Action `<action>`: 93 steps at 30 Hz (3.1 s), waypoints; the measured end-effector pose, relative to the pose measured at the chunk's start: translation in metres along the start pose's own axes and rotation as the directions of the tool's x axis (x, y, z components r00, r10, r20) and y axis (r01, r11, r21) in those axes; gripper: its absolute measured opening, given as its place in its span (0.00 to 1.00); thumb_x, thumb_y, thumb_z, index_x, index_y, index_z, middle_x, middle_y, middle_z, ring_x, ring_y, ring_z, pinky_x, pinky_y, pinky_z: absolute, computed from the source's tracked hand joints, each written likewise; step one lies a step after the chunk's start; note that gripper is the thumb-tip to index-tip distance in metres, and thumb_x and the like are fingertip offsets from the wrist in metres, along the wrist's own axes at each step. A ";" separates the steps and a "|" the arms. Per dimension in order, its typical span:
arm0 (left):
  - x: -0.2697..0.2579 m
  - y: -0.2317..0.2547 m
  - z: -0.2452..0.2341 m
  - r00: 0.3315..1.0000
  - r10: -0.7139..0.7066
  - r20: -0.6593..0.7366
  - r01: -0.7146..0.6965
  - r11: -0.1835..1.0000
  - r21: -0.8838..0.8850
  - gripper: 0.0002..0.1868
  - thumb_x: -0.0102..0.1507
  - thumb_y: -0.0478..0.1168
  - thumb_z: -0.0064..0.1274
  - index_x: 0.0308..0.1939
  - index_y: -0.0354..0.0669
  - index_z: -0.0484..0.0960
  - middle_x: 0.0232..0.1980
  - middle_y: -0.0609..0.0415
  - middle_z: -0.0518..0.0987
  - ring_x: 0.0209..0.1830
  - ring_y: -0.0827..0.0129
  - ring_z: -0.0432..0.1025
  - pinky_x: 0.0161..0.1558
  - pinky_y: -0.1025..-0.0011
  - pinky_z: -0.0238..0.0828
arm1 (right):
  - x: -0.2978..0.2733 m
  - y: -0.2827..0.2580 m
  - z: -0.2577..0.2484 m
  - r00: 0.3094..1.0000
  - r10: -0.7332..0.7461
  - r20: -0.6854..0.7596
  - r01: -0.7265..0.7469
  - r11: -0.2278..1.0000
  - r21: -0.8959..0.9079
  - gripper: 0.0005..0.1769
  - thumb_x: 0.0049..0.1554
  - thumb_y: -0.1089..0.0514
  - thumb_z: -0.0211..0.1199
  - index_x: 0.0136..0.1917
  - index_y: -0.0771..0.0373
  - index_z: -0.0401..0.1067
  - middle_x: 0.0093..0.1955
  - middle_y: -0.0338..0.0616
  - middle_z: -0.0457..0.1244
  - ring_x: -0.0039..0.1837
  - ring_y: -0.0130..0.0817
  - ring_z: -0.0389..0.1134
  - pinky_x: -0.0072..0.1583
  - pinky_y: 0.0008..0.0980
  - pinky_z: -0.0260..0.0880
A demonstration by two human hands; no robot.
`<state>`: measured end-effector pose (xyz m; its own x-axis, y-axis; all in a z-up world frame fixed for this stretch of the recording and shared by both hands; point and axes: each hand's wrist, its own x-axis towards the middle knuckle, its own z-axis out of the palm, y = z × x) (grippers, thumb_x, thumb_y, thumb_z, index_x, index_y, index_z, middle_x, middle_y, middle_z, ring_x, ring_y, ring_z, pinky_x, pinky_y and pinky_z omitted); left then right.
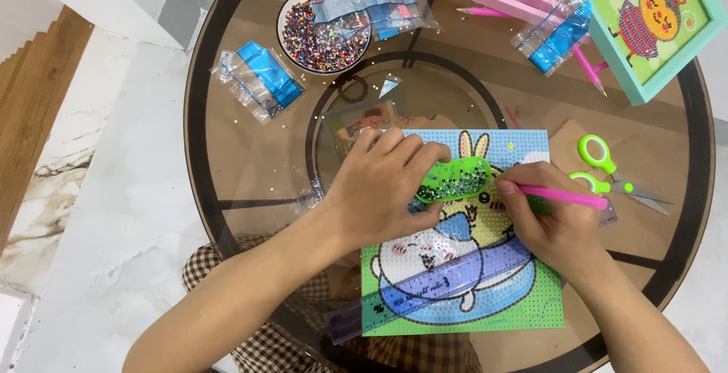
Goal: A person is performing diamond painting by using a specialized pen tool to pick up small beads and place them onto a sticky canvas, using a ruler to align the rows.
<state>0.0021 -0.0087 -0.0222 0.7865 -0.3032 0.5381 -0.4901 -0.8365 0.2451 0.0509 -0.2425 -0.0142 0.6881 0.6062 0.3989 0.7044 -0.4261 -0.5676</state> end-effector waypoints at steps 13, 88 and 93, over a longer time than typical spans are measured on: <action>0.001 0.000 -0.001 1.000 0.011 -0.009 -0.011 1.000 0.007 0.22 0.53 0.54 0.59 0.44 0.47 0.75 0.35 0.58 0.74 0.37 0.63 0.65 0.38 0.65 0.58 | 0.000 0.000 -0.001 1.000 -0.013 -0.016 0.013 1.000 0.021 0.02 0.58 0.69 0.56 0.43 0.71 0.69 0.39 0.50 0.65 0.38 0.37 0.66 0.40 0.30 0.65; -0.001 0.000 0.002 0.999 -0.027 0.038 0.025 0.999 0.030 0.24 0.52 0.55 0.57 0.46 0.48 0.75 0.37 0.60 0.73 0.38 0.63 0.65 0.40 0.64 0.57 | 0.007 -0.032 0.005 0.907 -0.248 0.339 0.133 0.935 0.328 0.07 0.58 0.59 0.51 0.42 0.62 0.69 0.40 0.43 0.65 0.45 0.35 0.68 0.50 0.31 0.67; -0.001 0.000 0.001 0.997 -0.035 0.070 0.033 0.999 0.028 0.24 0.53 0.56 0.55 0.47 0.48 0.75 0.38 0.60 0.73 0.39 0.63 0.65 0.41 0.64 0.57 | 0.008 -0.032 0.005 0.890 -0.245 0.385 0.130 0.945 0.300 0.07 0.57 0.58 0.53 0.44 0.62 0.70 0.42 0.41 0.66 0.46 0.35 0.66 0.49 0.31 0.66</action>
<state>0.0013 -0.0090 -0.0240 0.8274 -0.3050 0.4716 -0.4533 -0.8584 0.2401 0.0327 -0.2208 0.0040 0.3729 0.9023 0.2164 0.7032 -0.1226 -0.7004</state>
